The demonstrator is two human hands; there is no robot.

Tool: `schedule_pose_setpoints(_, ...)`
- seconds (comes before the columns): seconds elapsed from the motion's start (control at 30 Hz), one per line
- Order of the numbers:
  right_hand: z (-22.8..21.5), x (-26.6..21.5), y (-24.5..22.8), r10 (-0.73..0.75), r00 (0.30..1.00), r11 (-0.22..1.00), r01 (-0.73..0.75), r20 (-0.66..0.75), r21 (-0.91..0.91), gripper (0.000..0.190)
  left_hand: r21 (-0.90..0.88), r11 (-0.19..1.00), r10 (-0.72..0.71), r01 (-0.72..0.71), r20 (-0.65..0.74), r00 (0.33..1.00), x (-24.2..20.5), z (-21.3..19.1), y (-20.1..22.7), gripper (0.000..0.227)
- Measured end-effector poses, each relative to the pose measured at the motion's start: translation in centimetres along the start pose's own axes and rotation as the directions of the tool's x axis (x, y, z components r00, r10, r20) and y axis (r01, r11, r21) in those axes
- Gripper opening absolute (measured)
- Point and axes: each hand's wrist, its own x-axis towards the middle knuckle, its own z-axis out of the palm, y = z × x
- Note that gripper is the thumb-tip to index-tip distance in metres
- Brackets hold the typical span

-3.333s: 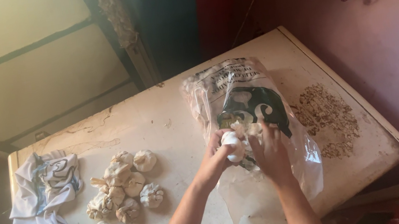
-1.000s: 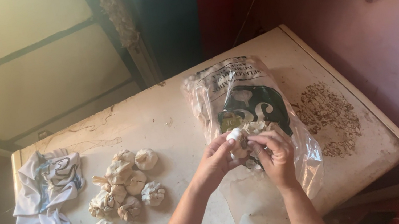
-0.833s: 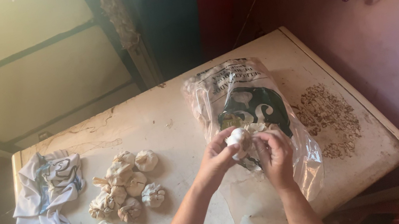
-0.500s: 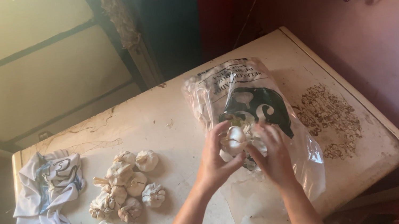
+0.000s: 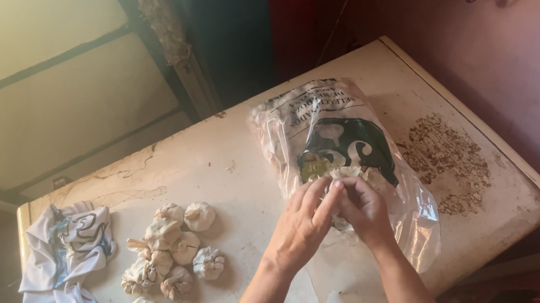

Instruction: Picking up garlic bulbs from a table and placing them into a plastic bag

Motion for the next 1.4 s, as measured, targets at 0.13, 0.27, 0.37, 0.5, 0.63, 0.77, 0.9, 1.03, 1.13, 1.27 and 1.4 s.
schedule_pose_setpoints(0.13,0.4,-0.5,-2.7,0.032,0.999,0.997,-0.032,0.003,0.074,0.02,-0.156,0.987,-0.048,0.046,-0.01,0.999,0.8,-1.1,0.2,0.088)
schedule_pose_setpoints(0.27,0.0,-0.3,-0.6,-0.094,0.995,0.995,0.094,-0.023,0.012,0.027,-0.206,0.888,-0.367,0.41,0.217,0.904,0.3,-0.8,-0.1,0.096)
schedule_pose_setpoints(0.37,-0.2,0.0,0.7,-0.094,0.993,0.994,0.097,-0.066,0.042,0.029,-0.212,0.853,-0.42,0.477,0.264,0.868,0.3,-1.2,0.1,0.095)
schedule_pose_setpoints(0.5,-0.6,0.3,0.8,-0.172,0.979,0.98,0.158,-0.109,-0.124,0.026,-0.24,0.846,-0.415,0.477,0.265,0.87,0.9,-2.0,0.5,0.089)
schedule_pose_setpoints(0.63,-0.6,0.4,0.0,-0.264,0.96,0.925,0.225,-0.091,-0.307,0.028,-0.314,0.792,-0.469,0.523,0.235,0.852,0.6,-1.4,0.7,0.083)
schedule_pose_setpoints(0.77,-1.1,1.5,2.7,-0.332,0.939,0.768,0.216,-0.087,-0.603,0.025,-0.436,0.717,-0.54,0.543,0.145,0.829,0.5,-1.1,0.7,0.079)
schedule_pose_setpoints(0.9,-1.2,2.1,3.2,-0.2,0.98,0.648,0.113,-0.025,-0.753,0.036,-0.429,0.721,-0.575,0.544,0.067,0.815,0.9,-2.5,0.7,0.076)
schedule_pose_setpoints(1.03,-0.8,1.0,4.5,-0.484,0.871,0.403,0.309,0.086,-0.862,0.066,-0.382,0.764,-0.567,0.521,-0.01,0.824,-0.5,-4.6,-0.1,0.072)
schedule_pose_setpoints(1.13,-3.3,2.5,9.8,-0.63,0.764,0.321,0.42,0.14,-0.848,0.055,-0.259,0.846,-0.496,0.466,-0.064,0.866,-3.3,-6.2,-0.6,0.065)
schedule_pose_setpoints(1.27,-3.4,0.6,6.8,-0.623,0.761,0.35,0.48,0.183,-0.804,0.039,-0.036,0.84,-0.542,0.541,-0.089,0.836,-8.6,-9.0,-2.2,0.069)
schedule_pose_setpoints(1.4,-3.2,-1.2,5.0,-0.657,0.717,0.33,0.549,0.23,-0.768,0.041,0.275,0.735,-0.589,0.62,-0.194,0.785,-13.7,-12.8,-3.1,0.067)
